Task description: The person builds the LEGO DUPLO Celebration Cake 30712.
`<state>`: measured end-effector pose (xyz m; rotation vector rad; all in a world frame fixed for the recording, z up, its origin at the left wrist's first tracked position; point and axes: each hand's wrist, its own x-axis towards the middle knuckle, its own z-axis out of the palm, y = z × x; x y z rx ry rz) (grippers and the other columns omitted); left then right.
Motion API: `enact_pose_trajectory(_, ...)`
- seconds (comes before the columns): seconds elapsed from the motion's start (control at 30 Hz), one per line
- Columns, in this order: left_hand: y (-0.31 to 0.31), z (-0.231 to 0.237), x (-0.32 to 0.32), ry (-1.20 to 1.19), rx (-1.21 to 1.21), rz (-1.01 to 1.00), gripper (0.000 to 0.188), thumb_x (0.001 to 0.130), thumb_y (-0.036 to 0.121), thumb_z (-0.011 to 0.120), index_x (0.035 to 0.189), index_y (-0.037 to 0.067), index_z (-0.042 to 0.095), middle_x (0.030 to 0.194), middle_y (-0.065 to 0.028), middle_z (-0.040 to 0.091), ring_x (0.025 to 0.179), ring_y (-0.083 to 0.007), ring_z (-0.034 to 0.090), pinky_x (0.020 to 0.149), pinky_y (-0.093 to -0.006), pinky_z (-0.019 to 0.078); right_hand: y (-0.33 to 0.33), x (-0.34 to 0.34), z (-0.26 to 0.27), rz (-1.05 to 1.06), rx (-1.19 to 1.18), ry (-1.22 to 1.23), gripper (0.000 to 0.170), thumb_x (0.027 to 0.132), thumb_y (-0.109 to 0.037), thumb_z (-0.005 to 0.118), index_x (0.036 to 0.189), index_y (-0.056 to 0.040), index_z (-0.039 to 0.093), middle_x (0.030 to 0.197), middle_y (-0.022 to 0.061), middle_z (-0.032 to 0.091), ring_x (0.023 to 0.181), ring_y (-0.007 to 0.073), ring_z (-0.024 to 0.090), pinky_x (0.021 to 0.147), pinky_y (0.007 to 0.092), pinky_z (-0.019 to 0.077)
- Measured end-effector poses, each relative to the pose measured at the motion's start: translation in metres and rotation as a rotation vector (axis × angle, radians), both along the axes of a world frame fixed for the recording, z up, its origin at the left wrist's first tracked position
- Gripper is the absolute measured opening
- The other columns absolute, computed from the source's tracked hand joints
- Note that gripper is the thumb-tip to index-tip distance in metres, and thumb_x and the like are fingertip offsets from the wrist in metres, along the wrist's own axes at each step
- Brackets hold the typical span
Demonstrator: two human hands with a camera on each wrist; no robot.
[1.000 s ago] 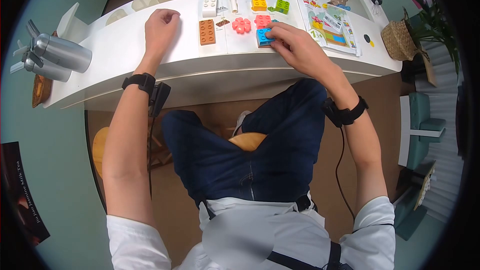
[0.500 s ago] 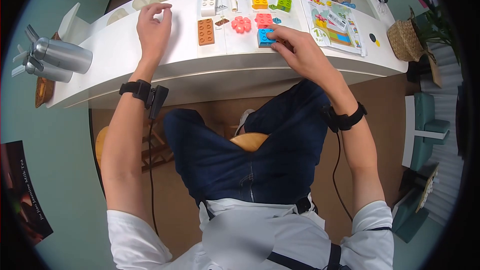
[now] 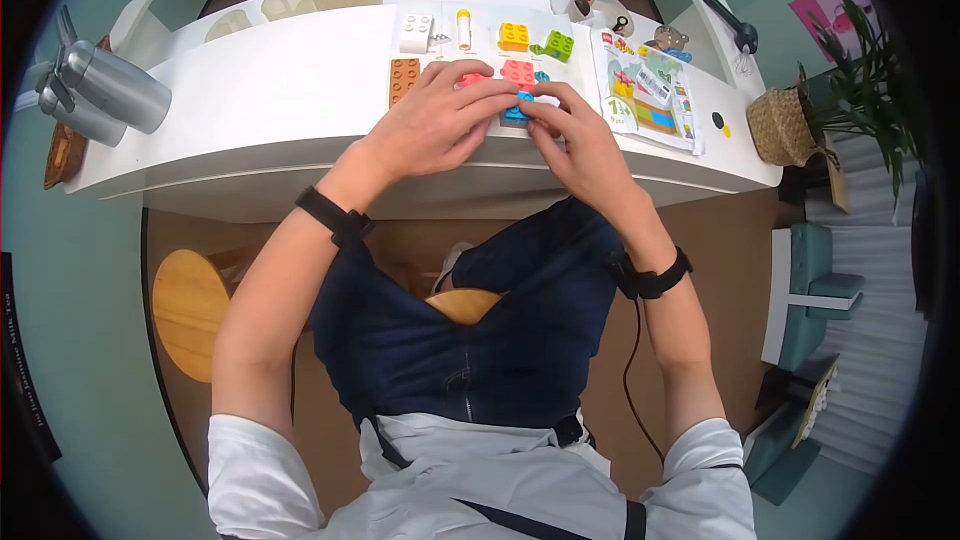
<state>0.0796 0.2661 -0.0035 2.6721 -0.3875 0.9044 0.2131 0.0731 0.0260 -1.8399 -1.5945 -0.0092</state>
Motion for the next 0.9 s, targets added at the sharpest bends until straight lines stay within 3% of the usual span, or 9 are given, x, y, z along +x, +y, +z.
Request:
enact_pose_trajectory(0.13,-0.004,0.0,-0.001,0.001,-0.004,0.028,0.043,0.084,0.004,0.066,0.126,0.013,0.062,0.132,-0.0007,0.061,0.123,-0.028,0.052,0.102,-0.0434,0.0417,-0.005,0.0,0.019,-0.01,-0.078,0.201,0.027,0.088,-0.001,0.064,0.115,-0.0006,0.068,0.118,0.013,0.065,0.083,0.0243,0.067,0.073,0.0351,0.0554)
enact_pose_trajectory(0.27,-0.006,-0.003,-0.001,-0.017,0.054,0.072,0.039,0.085,0.006,0.066,0.123,0.012,0.062,0.132,-0.0014,0.061,0.122,-0.0267,0.053,0.101,-0.043,0.0415,-0.001,0.039,0.023,-0.147,0.016,0.076,0.028,0.089,-0.004,0.064,0.117,-0.0014,0.067,0.122,0.0123,0.064,0.08,0.0204,0.066,0.072,0.033,0.0552)
enact_pose_trajectory(0.37,-0.008,-0.003,-0.003,-0.019,0.082,0.094,0.037,0.087,0.008,0.066,0.124,0.012,0.062,0.132,-0.0021,0.061,0.121,-0.0259,0.054,0.101,-0.0431,0.0413,0.014,0.07,0.022,-0.27,0.056,-0.048,0.027,0.09,-0.008,0.062,0.117,-0.0021,0.068,0.126,0.014,0.062,0.08,0.0239,0.067,0.075,0.0354,0.0552)
enact_pose_trajectory(0.47,-0.007,-0.004,-0.003,-0.007,0.092,0.092,0.039,0.088,0.009,0.064,0.126,0.014,0.061,0.134,-0.0014,0.06,0.123,-0.0264,0.052,0.102,-0.0434,0.0409,0.027,0.094,0.008,-0.316,0.038,-0.124,0.027,0.09,-0.009,0.06,0.116,-0.0023,0.068,0.129,0.0163,0.06,0.092,0.0305,0.066,0.086,0.0406,0.053)
enact_pose_trajectory(0.53,-0.009,0.0,-0.005,-0.011,0.123,0.09,0.04,0.088,0.009,0.064,0.127,0.016,0.061,0.135,-0.0012,0.059,0.123,-0.0268,0.052,0.102,-0.0434,0.0408,0.031,0.099,-0.004,-0.21,-0.018,-0.413,0.03,0.089,-0.008,0.059,0.117,-0.0012,0.068,0.128,0.0195,0.061,0.106,0.0364,0.062,0.096,0.0439,0.0484)
enact_pose_trajectory(0.57,-0.009,0.002,-0.006,-0.014,0.146,0.096,0.041,0.088,0.009,0.064,0.128,0.017,0.061,0.136,-0.0011,0.058,0.124,-0.0272,0.051,0.102,-0.0433,0.0406,0.033,0.098,-0.009,-0.173,0.001,-0.376,0.027,0.089,-0.007,0.059,0.112,0.0021,0.066,0.117,0.0221,0.064,0.107,0.0385,0.06,0.096,0.0458,0.0469)
enact_pose_trajectory(0.67,-0.008,0.002,-0.005,0.023,0.146,0.073,0.044,0.087,0.01,0.065,0.13,0.019,0.061,0.137,-0.0019,0.057,0.126,-0.0279,0.049,0.103,-0.0433,0.0405,0.029,0.093,-0.003,-0.219,-0.228,-0.171,0.02,0.089,-0.011,0.062,0.105,0.001,0.061,0.106,0.0197,0.065,0.098,0.037,0.06,0.089,0.0456,0.0465)
enact_pose_trajectory(0.77,-0.009,0.0,-0.004,0.023,0.106,0.085,0.04,0.087,0.014,0.068,0.127,0.018,0.062,0.135,-0.0027,0.058,0.124,-0.0272,0.051,0.103,-0.0424,0.0405,0.019,0.081,0.002,-0.184,-0.249,-0.125,0.018,0.089,-0.01,0.063,0.1,0.0005,0.056,0.094,0.0197,0.063,0.093,0.0378,0.058,0.083,0.0455,0.0463)
enact_pose_trajectory(0.9,-0.008,-0.002,-0.003,-0.027,0.07,0.085,0.037,0.087,0.018,0.072,0.123,0.016,0.063,0.131,-0.0023,0.061,0.122,-0.0264,0.052,0.101,-0.0415,0.041,0.001,0.071,0.009,-0.112,-0.274,-0.162,0.02,0.088,-0.008,0.064,0.103,0.0002,0.053,0.095,0.0206,0.061,0.094,0.0378,0.058,0.082,0.0448,0.0467)
